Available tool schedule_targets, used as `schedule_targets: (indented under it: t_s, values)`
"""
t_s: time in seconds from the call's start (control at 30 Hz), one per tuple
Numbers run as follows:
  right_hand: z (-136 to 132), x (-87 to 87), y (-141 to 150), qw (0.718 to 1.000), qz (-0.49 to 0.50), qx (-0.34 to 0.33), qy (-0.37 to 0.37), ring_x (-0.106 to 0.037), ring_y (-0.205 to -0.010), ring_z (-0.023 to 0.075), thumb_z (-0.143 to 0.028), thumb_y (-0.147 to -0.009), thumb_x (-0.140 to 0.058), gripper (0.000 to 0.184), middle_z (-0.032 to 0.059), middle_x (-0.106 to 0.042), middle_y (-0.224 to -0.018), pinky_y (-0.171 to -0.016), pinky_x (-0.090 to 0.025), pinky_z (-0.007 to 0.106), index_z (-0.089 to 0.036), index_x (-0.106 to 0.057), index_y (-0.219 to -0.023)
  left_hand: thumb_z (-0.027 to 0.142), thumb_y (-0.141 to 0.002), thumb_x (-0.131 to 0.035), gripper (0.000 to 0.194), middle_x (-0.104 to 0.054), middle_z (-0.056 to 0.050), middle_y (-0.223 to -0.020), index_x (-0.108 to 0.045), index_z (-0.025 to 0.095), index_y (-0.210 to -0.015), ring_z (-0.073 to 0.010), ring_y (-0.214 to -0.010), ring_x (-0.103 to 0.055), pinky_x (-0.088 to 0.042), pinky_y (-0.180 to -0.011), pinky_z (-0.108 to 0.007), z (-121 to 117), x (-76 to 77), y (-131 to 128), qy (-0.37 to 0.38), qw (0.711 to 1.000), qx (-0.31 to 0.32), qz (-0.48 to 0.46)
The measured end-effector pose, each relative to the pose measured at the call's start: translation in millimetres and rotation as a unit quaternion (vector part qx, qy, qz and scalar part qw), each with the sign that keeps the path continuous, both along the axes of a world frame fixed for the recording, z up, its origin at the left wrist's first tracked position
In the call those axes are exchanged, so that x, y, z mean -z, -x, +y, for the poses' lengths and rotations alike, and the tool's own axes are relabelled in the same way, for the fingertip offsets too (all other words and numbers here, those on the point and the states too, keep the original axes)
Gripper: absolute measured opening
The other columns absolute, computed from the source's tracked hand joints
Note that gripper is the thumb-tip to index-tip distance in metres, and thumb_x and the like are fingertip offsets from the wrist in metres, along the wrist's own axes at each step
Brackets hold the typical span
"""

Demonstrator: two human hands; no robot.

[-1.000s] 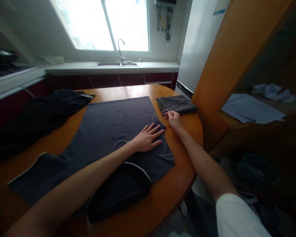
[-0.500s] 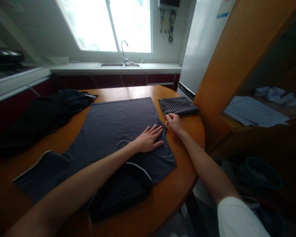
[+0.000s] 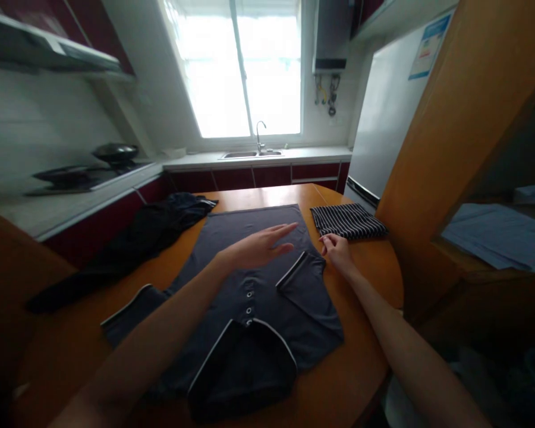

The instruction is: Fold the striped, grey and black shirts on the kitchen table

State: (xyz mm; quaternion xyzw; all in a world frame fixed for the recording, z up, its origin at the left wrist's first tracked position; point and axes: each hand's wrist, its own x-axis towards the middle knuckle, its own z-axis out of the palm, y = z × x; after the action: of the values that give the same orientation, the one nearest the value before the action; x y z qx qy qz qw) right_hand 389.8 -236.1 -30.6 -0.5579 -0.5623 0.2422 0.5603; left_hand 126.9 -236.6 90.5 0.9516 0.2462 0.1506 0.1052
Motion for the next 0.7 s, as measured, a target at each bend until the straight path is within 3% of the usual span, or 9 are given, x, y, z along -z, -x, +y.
schedule_targets:
  t_s: [0.1, 0.2, 0.33, 0.47, 0.6, 0.7]
  values:
    - [-3, -3.1, 1, 1.0, 0.004, 0.019, -0.003, -0.056, -0.052, 0.0174, -0.04, -0.082, -0.052, 0.028, 0.001, -0.06, -0.053, -0.057, -0.042, 0.029, -0.017, -0.067, -0.078, 0.051, -0.103, -0.042, 0.061, -0.047, -0.009, -0.154, -0.036, 0.021, -0.155, -0.0242, -0.138, -0.048, -0.035, -0.114, -0.034, -2, -21.9, 44, -0.033, 0.997, -0.073, -0.004]
    - [-7, -7.1, 1, 1.0, 0.002, 0.029, -0.003, -0.055, -0.052, 0.0172, -0.041, -0.082, -0.052, 0.03, 0.0013, -0.061, -0.055, -0.054, -0.04, 0.028, -0.016, -0.068, -0.081, 0.053, -0.101, -0.041, 0.059, -0.053, -0.008, -0.149, -0.045, 0.022, -0.15, -0.0257, -0.134, -0.051, -0.036, -0.114, -0.037, -5, -19.1, 108, -0.037, 0.985, -0.171, -0.009]
    - [-14, -14.5, 9, 1.0, -0.002, 0.018, 0.006, -0.053, -0.051, 0.0167, -0.044, -0.084, -0.054, 0.032, 0.0013, -0.062, -0.057, -0.05, -0.037, 0.027, -0.017, -0.07, -0.085, 0.056, -0.095, -0.044, 0.062, -0.06, -0.009, -0.141, -0.056, 0.016, -0.14, -0.0276, -0.129, -0.056, -0.039, -0.112, -0.039, -21, 12.2, 213, -0.009, 0.945, -0.324, -0.041]
    - [-20, -30.3, 32, 0.999, -0.028, -0.034, 0.009, -0.055, -0.052, 0.0172, -0.044, -0.086, -0.056, 0.029, 0.0021, -0.063, -0.06, -0.048, -0.039, 0.027, -0.019, -0.071, -0.087, 0.053, -0.086, -0.051, 0.063, -0.066, -0.015, -0.131, -0.062, 0.01, -0.13, -0.0296, -0.117, -0.063, -0.047, -0.103, -0.039, -56, 54.1, 301, 0.014, 0.866, -0.498, -0.041]
    - [-21, -53.7, 65, 0.989, -0.093, -0.111, -0.004, -0.059, -0.055, 0.0174, -0.042, -0.087, -0.054, 0.028, 0.003, -0.065, -0.063, -0.05, -0.042, 0.027, -0.021, -0.072, -0.087, 0.055, -0.081, -0.058, 0.052, -0.072, -0.014, -0.114, -0.07, 0.015, -0.111, -0.0308, -0.106, -0.067, -0.052, -0.091, -0.037, -89, 82.6, 335, 0.069, 0.796, -0.599, -0.039]
    - [-18, -70.4, 95, 0.977, -0.14, -0.16, -0.021, -0.055, -0.05, 0.0153, -0.04, -0.086, -0.052, 0.028, 0.0025, -0.066, -0.062, -0.048, -0.039, 0.026, -0.021, -0.072, -0.084, 0.058, -0.075, -0.065, 0.046, -0.073, -0.012, -0.098, -0.071, 0.016, -0.094, -0.0301, -0.097, -0.069, -0.052, -0.081, -0.034, -99, 92.1, 335, 0.11, 0.786, -0.607, -0.05]
